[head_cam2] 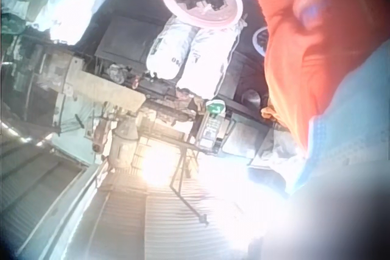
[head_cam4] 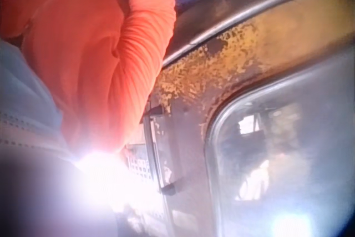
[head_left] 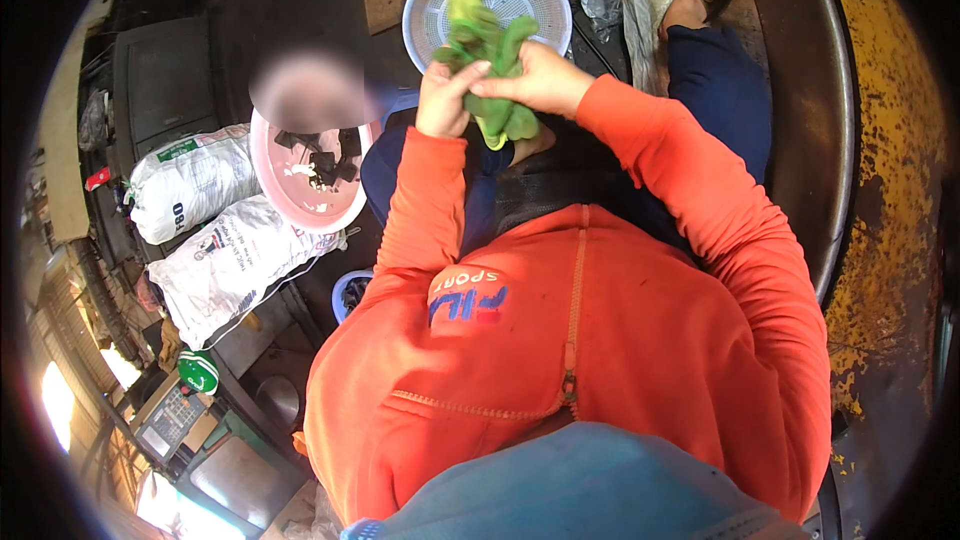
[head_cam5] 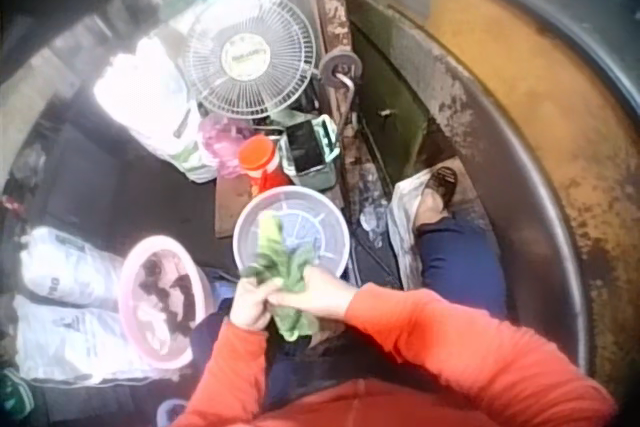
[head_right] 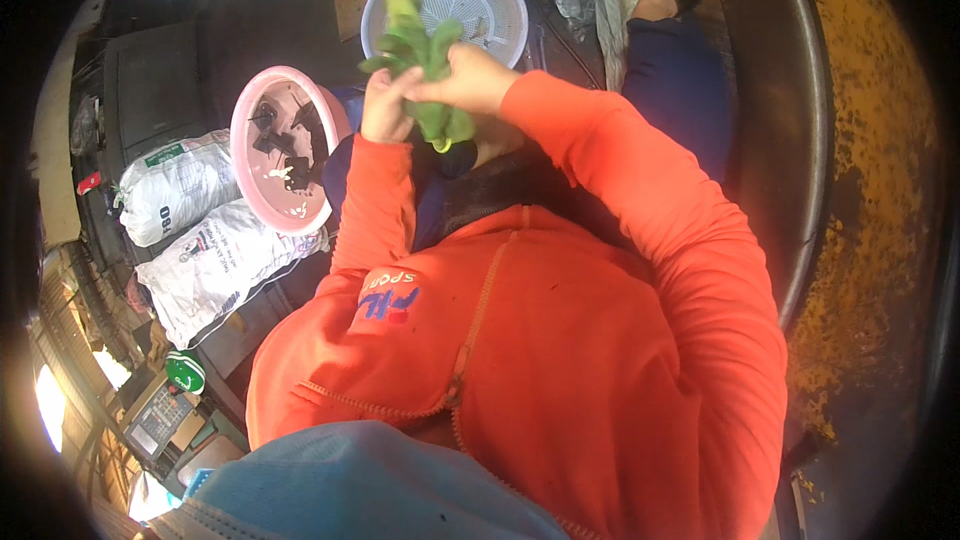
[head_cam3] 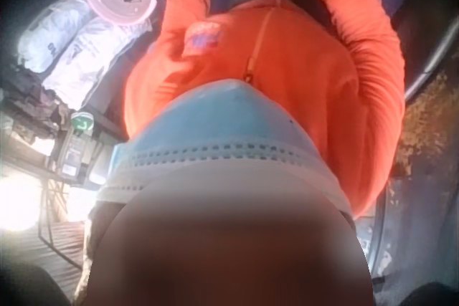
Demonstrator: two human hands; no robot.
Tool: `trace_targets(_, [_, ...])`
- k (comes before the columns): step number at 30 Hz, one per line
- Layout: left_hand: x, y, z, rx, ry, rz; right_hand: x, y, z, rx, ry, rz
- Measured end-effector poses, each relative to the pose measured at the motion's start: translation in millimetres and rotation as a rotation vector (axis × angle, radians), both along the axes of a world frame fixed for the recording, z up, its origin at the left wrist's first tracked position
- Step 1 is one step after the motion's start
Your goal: The person puts on green gloves and cleans small metal parts using a metal rod. They pick up parts from a pink basin, scrub them, and place them into a white bowl. The person works methodically, handling each part individually.
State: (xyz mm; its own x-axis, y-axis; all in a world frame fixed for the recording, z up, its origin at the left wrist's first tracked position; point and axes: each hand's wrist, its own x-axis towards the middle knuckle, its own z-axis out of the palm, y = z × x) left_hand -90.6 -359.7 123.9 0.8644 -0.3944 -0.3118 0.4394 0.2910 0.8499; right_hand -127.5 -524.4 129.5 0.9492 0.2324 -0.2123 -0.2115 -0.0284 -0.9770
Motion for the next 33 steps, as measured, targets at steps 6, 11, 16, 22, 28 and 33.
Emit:
trace_targets(6, [23.1,47.0,-31.2,0.132,-0.234,0.172,-8.6,21.8,-37.6,0.237,0.115,-0.109])
trace_targets(11, [84.2,64.2,-84.8,0.891,-0.024,0.294,-18.6,20.8,-14.9,-0.268,0.179,0.245])
trace_targets(16, [92.2,59.2,-122.7,0.738,0.219,0.298,-22.3,20.7,18.5,-0.748,0.082,0.676])
trace_targets(22, [113.4,100.0,-102.4,0.128,0.344,0.695,-26.0,22.1,22.3,-0.914,-0.009,0.788])
trace_targets(28, [206.6,128.5,-130.8,-0.066,0.312,0.769,-41.1,16.0,10.1,-0.918,-0.106,0.790])
trace_targets(33, [246.9,109.1,-173.0,-0.148,0.549,0.807,-39.1,10.2,-0.5,-1.039,-0.111,0.860])
